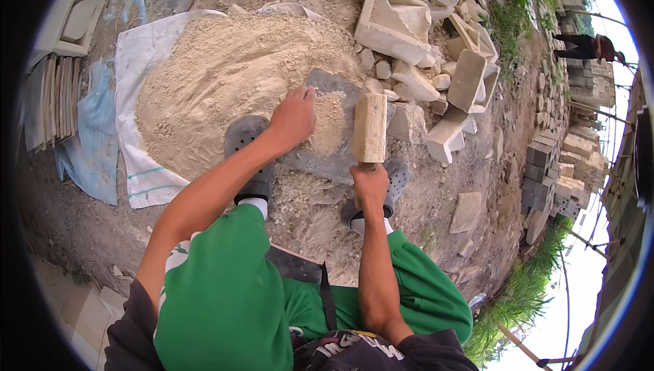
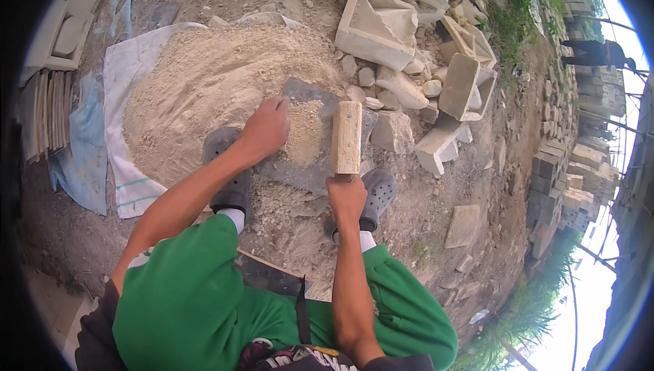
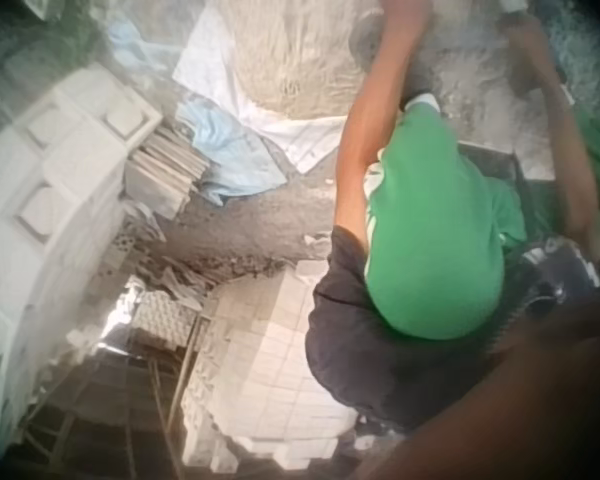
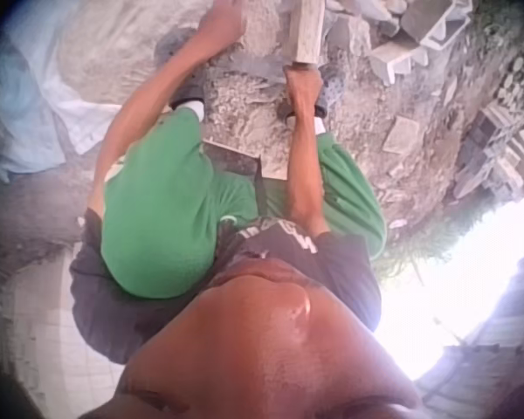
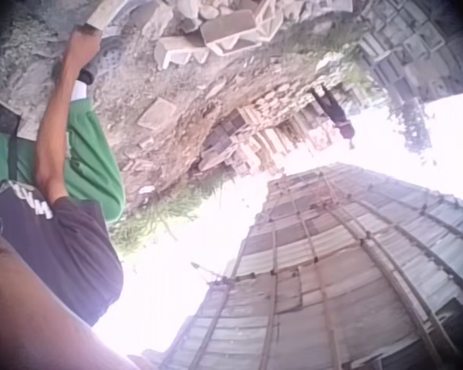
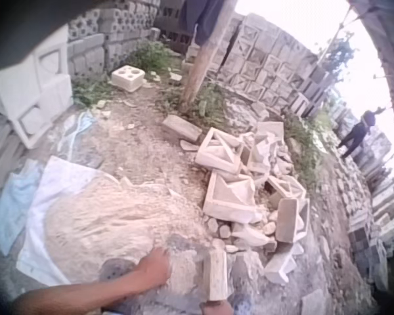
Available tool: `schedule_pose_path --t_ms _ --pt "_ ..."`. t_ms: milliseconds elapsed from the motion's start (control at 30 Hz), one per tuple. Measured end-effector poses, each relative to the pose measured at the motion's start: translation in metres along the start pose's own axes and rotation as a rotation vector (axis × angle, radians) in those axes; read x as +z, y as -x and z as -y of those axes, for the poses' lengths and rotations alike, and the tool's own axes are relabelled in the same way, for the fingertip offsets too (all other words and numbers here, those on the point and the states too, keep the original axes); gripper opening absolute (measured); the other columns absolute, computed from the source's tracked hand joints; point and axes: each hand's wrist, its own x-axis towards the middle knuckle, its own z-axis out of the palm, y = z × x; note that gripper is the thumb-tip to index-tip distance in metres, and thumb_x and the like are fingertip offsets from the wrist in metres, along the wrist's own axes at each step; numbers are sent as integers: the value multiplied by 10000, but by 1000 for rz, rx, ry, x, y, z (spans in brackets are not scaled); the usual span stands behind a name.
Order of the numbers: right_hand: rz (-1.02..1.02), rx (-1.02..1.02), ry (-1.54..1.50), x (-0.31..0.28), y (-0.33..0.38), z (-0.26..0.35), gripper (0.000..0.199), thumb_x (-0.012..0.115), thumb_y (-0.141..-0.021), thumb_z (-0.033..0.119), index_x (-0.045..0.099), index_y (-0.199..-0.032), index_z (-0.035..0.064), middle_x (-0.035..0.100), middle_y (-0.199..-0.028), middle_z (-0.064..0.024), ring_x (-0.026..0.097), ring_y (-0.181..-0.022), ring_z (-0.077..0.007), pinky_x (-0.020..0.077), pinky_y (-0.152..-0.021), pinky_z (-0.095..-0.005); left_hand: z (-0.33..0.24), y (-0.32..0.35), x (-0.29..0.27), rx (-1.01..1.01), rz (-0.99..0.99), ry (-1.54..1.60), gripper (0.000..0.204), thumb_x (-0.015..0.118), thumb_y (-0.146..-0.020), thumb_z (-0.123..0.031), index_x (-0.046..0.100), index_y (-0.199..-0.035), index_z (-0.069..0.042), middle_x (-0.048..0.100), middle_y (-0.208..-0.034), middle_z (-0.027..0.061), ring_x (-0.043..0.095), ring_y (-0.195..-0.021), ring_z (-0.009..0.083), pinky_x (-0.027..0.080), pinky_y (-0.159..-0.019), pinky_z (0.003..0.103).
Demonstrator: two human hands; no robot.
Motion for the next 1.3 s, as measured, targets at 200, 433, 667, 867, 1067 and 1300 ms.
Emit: schedule_pose_path --t_ms 200,433,667,867,1067,1300 --pt "-10 -5 -50 17 6 -9 421 716 -731 252 678 -1025 -47 717 -967 -259 698 -954 -411 527 -834 -444 -15 0 16 92 196 -124 391 584 -823 -44 605 -1202 49 605 -1152 212 572 -1134 362 481 -974 430" --pt "107 -83 -57 30 7 14 384 712 -739 239 681 -999 -42 718 -888 -242 709 -879 -394 535 -776 -430 -3 15 -1 41 -49 -24 472 696 -830 -155 600 -1266 -6 607 -1225 194 572 -1154 370 482 -965 435" --pt "19 -284 -242 21 7 24 341 738 -744 215 697 -1005 -1 725 -910 -233 707 -899 -412 549 -777 -437 -7 36 -31 53 100 -145 749 824 -722 -273 514 -1355 -18 549 -1294 162 535 -1197 337 483 -977 421" --pt "66 -286 -75 42 -4 15 353 734 -746 231 702 -1019 10 717 -929 -250 687 -917 -444 547 -783 -474 -2 37 -24 -2 148 -111 752 838 -696 -224 520 -1345 -16 569 -1245 157 547 -1183 341 490 -968 430" --pt "115 -217 -33 17 10 41 361 709 -753 243 704 -1030 12 712 -906 -259 683 -924 -449 546 -787 -485 1 42 -24 34 134 -64 734 825 -712 -238 520 -1342 -18 582 -1221 174 567 -1153 353 497 -956 431" --pt "98 -326 121 46 4 20 329 680 -794 257 678 -1038 37 711 -909 -240 664 -918 -472 543 -781 -504 0 37 -18 -20 123 -95 723 826 -696 -240 526 -1305 11 594 -1149 200 583 -1091 373 506 -915 453"
